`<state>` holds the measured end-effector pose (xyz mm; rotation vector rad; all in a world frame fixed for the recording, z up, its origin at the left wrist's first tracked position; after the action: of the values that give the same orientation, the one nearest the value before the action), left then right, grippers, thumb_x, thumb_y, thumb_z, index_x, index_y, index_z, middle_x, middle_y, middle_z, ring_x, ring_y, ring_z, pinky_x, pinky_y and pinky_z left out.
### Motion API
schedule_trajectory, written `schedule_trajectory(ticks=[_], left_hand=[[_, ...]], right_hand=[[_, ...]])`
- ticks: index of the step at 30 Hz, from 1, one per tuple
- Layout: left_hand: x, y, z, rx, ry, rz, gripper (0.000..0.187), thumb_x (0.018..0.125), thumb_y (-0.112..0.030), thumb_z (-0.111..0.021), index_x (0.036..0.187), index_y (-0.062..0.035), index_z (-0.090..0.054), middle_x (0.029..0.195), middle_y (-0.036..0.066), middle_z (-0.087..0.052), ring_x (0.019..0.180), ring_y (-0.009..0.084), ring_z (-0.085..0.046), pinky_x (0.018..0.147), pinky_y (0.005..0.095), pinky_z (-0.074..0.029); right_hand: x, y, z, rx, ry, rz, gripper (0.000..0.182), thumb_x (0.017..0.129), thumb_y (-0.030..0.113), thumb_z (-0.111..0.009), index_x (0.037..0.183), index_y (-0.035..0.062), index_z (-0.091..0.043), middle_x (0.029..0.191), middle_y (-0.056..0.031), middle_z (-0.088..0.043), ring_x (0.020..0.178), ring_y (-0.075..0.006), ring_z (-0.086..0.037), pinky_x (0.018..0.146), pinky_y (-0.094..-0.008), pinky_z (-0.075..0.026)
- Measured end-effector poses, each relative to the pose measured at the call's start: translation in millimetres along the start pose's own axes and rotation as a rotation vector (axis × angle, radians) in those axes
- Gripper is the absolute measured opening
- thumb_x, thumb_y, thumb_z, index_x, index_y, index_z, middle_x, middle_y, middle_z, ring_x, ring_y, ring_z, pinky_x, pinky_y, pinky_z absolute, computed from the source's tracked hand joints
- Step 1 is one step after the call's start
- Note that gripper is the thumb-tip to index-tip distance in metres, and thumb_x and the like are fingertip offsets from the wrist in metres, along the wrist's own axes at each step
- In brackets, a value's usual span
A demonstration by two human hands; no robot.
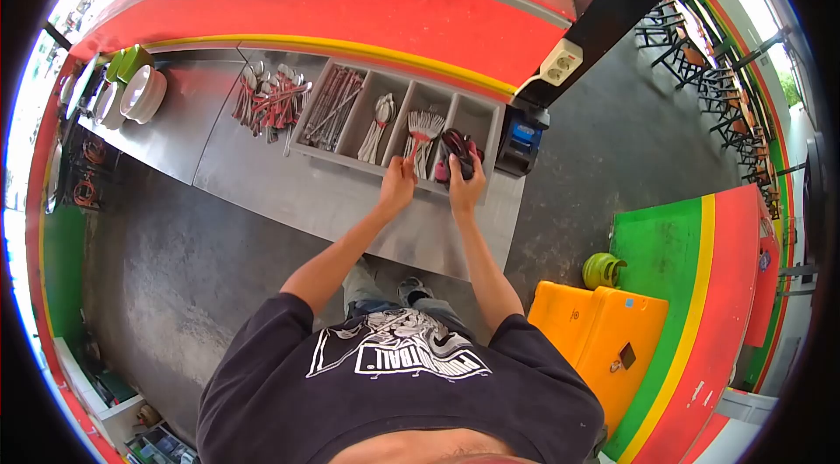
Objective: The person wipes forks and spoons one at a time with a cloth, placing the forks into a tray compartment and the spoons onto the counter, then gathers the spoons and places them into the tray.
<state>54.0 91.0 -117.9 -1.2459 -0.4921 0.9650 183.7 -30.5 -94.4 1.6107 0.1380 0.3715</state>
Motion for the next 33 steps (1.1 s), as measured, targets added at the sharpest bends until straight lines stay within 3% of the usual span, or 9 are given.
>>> schedule_trajectory(ticks=[2,8,13,14,18,22,27,30,33], left_hand=[[18.9,7.2,-5.1,0.083,-0.019,-0.027,0.03,0.1,-0.032,-0.043,0.096,-0.0031,-0.05,0.076,0.02,-0.063,0.072,0.041,-0.062,0.064,0.0499,-0.045],[41.9,-3.1,-0.5,0.326,0.004,-0.22,0.019,0.096,-0.023,-0.048,0.105,-0.007,-0.05,0.086,0.021,-0.065,0.082,0.0443,-0.061,0.069,0.0526,-0.046],[49.1,-1.1,12.7,0.294,0.076,-0.454,0.027,0.09,-0.018,-0.054,0.111,-0.0024,-0.053,0.103,0.023,-0.062,0.089,0.044,-0.061,0.075,0.0513,-0.048],[48.7,-0.5,15.0,0.286,0.161,-0.435,0.032,0.087,-0.016,-0.056,0.115,-0.0002,-0.053,0.114,0.023,-0.059,0.093,0.0442,-0.061,0.078,0.0515,-0.049],[40.1,-5.3,33.1,0.309,0.265,-0.614,0.028,0.087,-0.016,-0.058,0.111,-0.0019,-0.055,0.125,0.018,-0.053,0.096,0.0431,-0.06,0.079,0.0504,-0.05],[31.8,-27.0,93.2,0.242,0.336,-0.5,0.019,0.089,-0.015,-0.058,0.104,-0.0046,-0.056,0.111,0.013,-0.06,0.088,0.0371,-0.062,0.072,0.046,-0.051],[73.2,5.2,188.9,0.108,-0.012,-0.408,0.013,0.09,-0.014,-0.058,0.098,-0.004,-0.057,0.09,0.013,-0.064,0.076,0.0318,-0.064,0.066,0.0399,-0.05],[98.1,22.0,244.6,0.102,-0.17,-0.391,0.012,0.092,-0.015,-0.057,0.097,-0.004,-0.056,0.09,0.013,-0.065,0.074,0.0279,-0.065,0.063,0.0387,-0.049],[117.8,43.0,273.1,0.121,-0.224,-0.221,0.012,0.092,-0.015,-0.055,0.096,-0.0039,-0.056,0.089,0.014,-0.065,0.073,0.0279,-0.064,0.062,0.0383,-0.049]], right_hand=[[-4.7,-11.3,-10.7,-0.049,0.006,0.019,0.031,0.084,0.02,-0.071,0.103,-0.0032,-0.063,0.087,-0.009,-0.066,0.081,-0.0149,-0.061,0.074,-0.0286,-0.048],[-20.4,-11.2,-30.4,-0.332,-0.055,0.244,0.027,0.079,0.021,-0.073,0.097,0.0026,-0.066,0.081,-0.0158,-0.064,0.074,-0.0316,-0.061,0.067,-0.0383,-0.048],[-24.7,-6.9,-35.5,-0.436,-0.087,0.246,0.026,0.078,0.02,-0.073,0.096,0.0037,-0.066,0.081,-0.0147,-0.064,0.074,-0.0302,-0.062,0.067,-0.0379,-0.048],[-25.3,-4.7,-37.5,-0.456,-0.091,0.259,0.026,0.078,0.02,-0.073,0.097,0.0037,-0.066,0.081,-0.0148,-0.064,0.075,-0.0305,-0.062,0.067,-0.0379,-0.048],[-25.3,-1.8,-50.6,-0.509,-0.175,0.287,0.031,0.081,0.022,-0.073,0.101,-0.0011,-0.065,0.086,-0.0156,-0.065,0.078,-0.027,-0.062,0.072,-0.0357,-0.048],[-44.0,-5.4,-66.4,-0.392,-0.262,0.15,0.031,0.087,0.019,-0.068,0.106,-0.0053,-0.063,0.097,-0.0126,-0.067,0.085,-0.0186,-0.063,0.078,-0.0299,-0.049],[-80.4,24.4,-123.9,-0.145,-0.346,0.011,0.029,0.087,0.016,-0.068,0.104,-0.0061,-0.061,0.096,-0.0085,-0.067,0.083,-0.0127,-0.061,0.077,-0.0266,-0.049],[-95.5,28.9,-157.9,-0.153,-0.318,0.022,0.028,0.088,0.015,-0.068,0.104,-0.0068,-0.061,0.095,-0.0075,-0.066,0.082,-0.0117,-0.06,0.076,-0.0257,-0.049],[-109.6,29.4,-190.4,-0.104,-0.279,-0.027,0.029,0.088,0.017,-0.068,0.105,-0.0068,-0.062,0.096,-0.0082,-0.066,0.085,-0.0128,-0.06,0.078,-0.0263,-0.048]])
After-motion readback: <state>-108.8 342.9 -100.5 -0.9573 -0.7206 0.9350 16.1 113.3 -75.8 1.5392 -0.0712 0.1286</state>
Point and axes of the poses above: each hand's wrist, its own x-axis towards the middle knuckle, its own z-axis out of the back of the hand, y = z × x, the point moved 5 cm from there along x, towards the middle knuckle
